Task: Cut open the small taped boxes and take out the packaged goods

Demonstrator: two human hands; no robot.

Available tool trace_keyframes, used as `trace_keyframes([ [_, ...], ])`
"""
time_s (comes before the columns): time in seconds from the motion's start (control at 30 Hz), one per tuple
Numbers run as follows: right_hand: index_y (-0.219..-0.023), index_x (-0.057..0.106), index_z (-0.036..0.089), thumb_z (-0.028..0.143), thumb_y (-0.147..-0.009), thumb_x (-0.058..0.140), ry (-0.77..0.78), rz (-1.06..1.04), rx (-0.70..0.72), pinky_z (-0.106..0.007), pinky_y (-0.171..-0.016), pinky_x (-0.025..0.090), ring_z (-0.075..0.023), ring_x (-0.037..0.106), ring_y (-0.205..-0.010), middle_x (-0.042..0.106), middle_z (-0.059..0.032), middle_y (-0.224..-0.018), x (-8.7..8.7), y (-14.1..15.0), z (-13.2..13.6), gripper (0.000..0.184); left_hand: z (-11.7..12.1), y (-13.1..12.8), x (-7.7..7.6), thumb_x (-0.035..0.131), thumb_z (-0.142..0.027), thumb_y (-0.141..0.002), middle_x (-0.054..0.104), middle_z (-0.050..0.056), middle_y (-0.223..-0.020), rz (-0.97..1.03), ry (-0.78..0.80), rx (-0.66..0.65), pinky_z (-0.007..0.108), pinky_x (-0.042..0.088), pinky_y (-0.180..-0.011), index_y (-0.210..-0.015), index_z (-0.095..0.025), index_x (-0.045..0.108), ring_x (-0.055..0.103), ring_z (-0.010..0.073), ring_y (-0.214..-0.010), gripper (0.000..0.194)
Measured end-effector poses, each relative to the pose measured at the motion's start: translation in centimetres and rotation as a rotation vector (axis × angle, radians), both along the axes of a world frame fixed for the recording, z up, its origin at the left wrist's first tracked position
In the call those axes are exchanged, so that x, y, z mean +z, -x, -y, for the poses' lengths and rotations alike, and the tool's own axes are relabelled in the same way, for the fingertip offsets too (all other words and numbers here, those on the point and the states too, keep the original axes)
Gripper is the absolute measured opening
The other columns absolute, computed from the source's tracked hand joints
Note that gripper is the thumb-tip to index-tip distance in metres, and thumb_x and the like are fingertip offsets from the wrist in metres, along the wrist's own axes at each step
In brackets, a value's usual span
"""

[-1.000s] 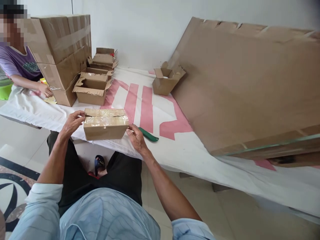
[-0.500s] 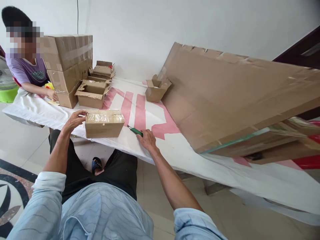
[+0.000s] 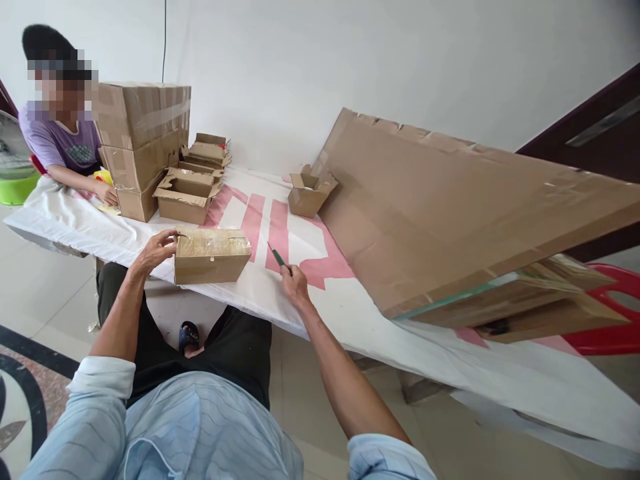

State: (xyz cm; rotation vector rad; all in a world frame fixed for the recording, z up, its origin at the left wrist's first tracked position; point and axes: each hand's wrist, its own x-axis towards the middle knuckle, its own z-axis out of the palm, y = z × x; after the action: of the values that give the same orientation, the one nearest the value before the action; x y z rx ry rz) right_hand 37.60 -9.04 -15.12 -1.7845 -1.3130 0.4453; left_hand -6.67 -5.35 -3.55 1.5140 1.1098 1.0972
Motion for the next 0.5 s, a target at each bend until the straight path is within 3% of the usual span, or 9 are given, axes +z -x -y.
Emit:
trace_keyframes([
  [0.1,-0.094,0.061,0.026,0.084,-0.105,0.036,-0.054,-0.172,0.049,-0.038,-0.07,0.06,-0.0236,0.069,-0.074,0.076,-0.0094,-0.088,0.9,1.7,-1.0,0.064,-0.4,0.1,-0.1,0.095,-0.044,-0.068,0.082,0.014,-0.138,0.019,-0.01,-0.043,0.036,0.062,-0.09,-0.122,-0.021,0.084,0.077,0.0346,-0.125,0.06],
  [0.27,-0.106,0.064,0.026,0.091,-0.096,0.06,-0.235,-0.636,0.232,-0.032,-0.065,0.064,-0.0231,0.081,-0.087,0.082,-0.0096,-0.104,2.6,6.9,-1.8,0.067,-0.5,-0.1,-0.4,0.094,-0.041,-0.071,0.084,0.013,-0.133,0.031,-0.045,-0.04,0.044,0.063,-0.102,-0.119,-0.02,0.087,0.077,0.0369,-0.126,0.053],
  [0.4,-0.109,0.064,0.026,0.091,-0.095,0.063,-0.234,-0.585,0.282,-0.037,-0.07,0.07,-0.0262,0.081,-0.098,0.081,-0.0107,-0.113,3.6,10.0,-1.0,0.066,-0.4,0.4,-0.7,0.094,-0.048,-0.075,0.085,0.012,-0.13,0.022,-0.067,-0.021,0.046,0.064,-0.105,-0.119,-0.022,0.088,0.076,0.0378,-0.129,0.051],
  [0.5,-0.11,0.065,0.026,0.091,-0.094,0.063,-0.213,-0.542,0.328,-0.039,-0.072,0.07,-0.0259,0.079,-0.097,0.08,-0.0108,-0.116,4.3,10.6,0.1,0.066,-0.5,1.0,-0.8,0.096,-0.053,-0.077,0.085,0.012,-0.13,0.021,-0.09,-0.011,0.048,0.063,-0.108,-0.118,-0.022,0.088,0.076,0.0387,-0.132,0.052],
])
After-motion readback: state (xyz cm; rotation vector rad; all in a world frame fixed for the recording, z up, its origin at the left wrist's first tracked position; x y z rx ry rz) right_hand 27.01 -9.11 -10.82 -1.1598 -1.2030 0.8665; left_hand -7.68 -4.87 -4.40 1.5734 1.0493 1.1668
